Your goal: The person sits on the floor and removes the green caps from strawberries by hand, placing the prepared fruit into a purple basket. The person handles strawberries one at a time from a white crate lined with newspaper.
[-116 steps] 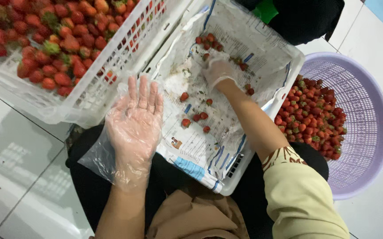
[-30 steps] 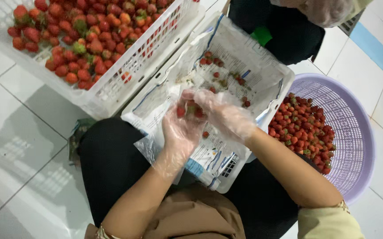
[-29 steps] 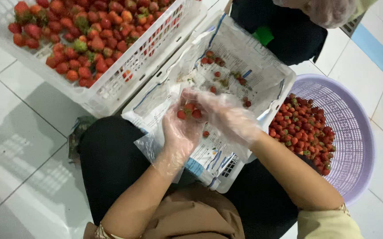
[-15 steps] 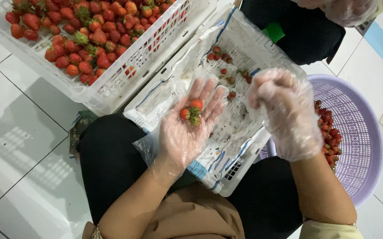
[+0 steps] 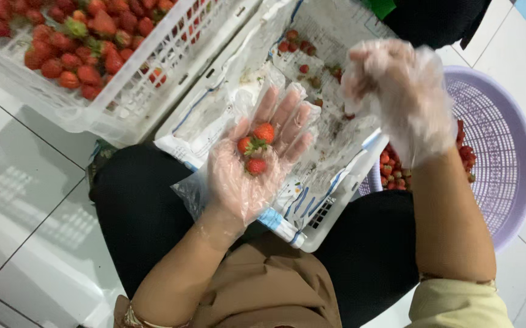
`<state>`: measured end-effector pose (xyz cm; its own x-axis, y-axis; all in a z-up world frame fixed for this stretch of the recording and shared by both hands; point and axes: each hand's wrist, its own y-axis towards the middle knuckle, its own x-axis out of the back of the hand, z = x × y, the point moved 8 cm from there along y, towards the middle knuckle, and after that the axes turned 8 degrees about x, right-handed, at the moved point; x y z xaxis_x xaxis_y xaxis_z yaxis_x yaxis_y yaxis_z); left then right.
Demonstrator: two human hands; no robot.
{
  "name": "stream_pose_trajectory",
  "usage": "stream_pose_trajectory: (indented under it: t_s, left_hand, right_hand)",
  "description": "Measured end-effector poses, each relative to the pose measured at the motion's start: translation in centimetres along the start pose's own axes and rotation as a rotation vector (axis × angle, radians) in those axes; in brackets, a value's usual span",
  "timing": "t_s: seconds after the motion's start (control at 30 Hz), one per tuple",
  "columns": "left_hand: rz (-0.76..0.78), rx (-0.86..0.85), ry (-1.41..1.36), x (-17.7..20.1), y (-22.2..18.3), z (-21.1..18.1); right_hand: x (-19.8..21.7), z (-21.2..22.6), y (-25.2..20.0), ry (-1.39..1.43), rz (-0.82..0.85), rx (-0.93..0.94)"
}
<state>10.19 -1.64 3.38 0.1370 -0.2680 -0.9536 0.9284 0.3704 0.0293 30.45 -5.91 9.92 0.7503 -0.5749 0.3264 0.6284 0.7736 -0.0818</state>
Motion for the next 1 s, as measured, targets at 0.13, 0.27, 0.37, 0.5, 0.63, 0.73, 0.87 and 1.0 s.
stream_pose_trajectory:
  t_s: [0.13, 0.27, 0.37, 0.5, 0.63, 0.73, 0.87, 1.0]
  left_hand:
    - [-0.001, -0.007, 0.017, 1.6, 0.1, -0.5]
    - [-0.104, -0.097, 0.038, 4.0, 0.7, -2.2]
    - [-0.182, -0.152, 0.039, 5.2, 0.9, -3.2]
    - [-0.204, -0.174, 0.010, 5.3, 0.4, -3.9]
    - [-0.214, -0.214, 0.008, 4.8, 0.0, -4.8]
    - [-0.196, -0.231, -0.014, 4.6, -0.2, -4.9]
    - [-0.193, -0.234, -0.015, 4.3, -0.6, -5.0]
    - [-0.167, -0.242, -0.017, 3.9, -0.4, -5.2]
  right_hand:
    - [-0.3, -3.0, 4.8, -0.200, 0.137, -0.037]
    - [0.9, -11.6, 9.1, -0.866, 0.263, -0.316]
    - [0.5, -17.7, 10.0, -1.211, 0.499, -0.284]
    - [-0.4, -23.2, 10.2, -1.460, 0.698, -0.208]
    - [0.9, -23.8, 12.0, -1.217, 0.586, -0.238]
    - [2.8, -22.6, 14.8, -0.908, 0.307, -0.221]
    - [1.0, -22.7, 18.0, -1.061, 0.231, -0.049]
    - [-2.1, -24.2, 18.9, -1.406, 0.356, 0.060]
